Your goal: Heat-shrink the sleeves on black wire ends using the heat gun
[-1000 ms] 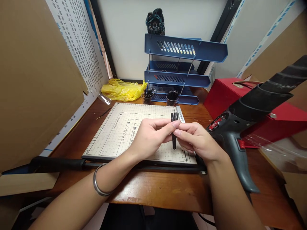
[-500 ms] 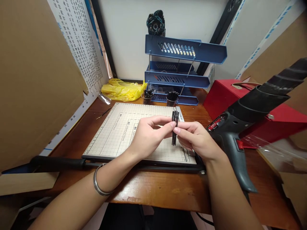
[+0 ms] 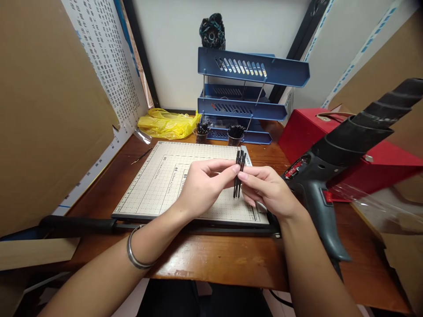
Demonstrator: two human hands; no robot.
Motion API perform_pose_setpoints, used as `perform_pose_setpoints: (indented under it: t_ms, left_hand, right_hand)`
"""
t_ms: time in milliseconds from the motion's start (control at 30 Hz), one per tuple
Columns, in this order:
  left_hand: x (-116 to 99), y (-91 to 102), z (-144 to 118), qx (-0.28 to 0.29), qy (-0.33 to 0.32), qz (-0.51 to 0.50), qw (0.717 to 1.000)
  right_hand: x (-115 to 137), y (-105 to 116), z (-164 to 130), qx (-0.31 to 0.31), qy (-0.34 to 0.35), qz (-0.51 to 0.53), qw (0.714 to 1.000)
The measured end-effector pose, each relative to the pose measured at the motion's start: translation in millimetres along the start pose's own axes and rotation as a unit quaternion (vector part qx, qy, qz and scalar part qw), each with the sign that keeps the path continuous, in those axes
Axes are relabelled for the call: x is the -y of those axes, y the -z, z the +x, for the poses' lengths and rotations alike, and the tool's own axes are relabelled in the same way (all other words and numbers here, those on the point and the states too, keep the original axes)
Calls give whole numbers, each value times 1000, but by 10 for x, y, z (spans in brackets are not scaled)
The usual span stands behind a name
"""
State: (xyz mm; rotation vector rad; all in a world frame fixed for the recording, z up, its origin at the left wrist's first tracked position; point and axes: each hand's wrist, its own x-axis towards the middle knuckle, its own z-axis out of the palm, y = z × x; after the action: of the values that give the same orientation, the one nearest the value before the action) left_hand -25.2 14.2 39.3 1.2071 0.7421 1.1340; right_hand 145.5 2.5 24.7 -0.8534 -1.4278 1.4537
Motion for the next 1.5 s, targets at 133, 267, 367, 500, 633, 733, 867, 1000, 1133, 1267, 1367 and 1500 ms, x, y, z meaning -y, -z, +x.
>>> perform_pose_setpoints:
  t_ms: [133,267,367,500,633,733,867,1000,1133,1267,1367,1500]
  left_hand:
    - [-7,-3,-11,-3,1,23,1000]
    - [16,1,-9,-1,9,10,1000]
    - [20,3,0,-3,13,-5,1000]
    - [-14,-2,15,-8,11,18,1000]
    - [-11,12,30,9,-14,50,999]
    - [18,38,30,41,-24,59,997]
    - [31,55,21,66,-17,51,996]
    - [25,40,31,61,-8,34,998]
    - [35,30,46,36,-13,44,998]
    - [41,29,28,45,-24,39,998]
    - [23,21,1,38,-38,16,998]
    - [-15,6,-20,39,-66,11,997]
  right_hand:
    - [0,-7,8,-1,0,15,1000]
    - [3,-6,4,-2,-13,30,999]
    - [-2,0,-6,6,-24,43,999]
    - [2,0,-10,14,-34,61,997]
    - [20,8,-4,13,-29,44,999]
    - [29,16,-2,28,-21,26,999]
    - [37,3,2,37,-12,12,999]
    - [46,-21,11,26,-1,12,1000]
    - [50,-8,7,28,1,-3,1000]
    - [39,21,-22,38,-2,-2,999]
    - [30,25,-44,47,12,27,998]
    - [24,25,-48,57,23,29,998]
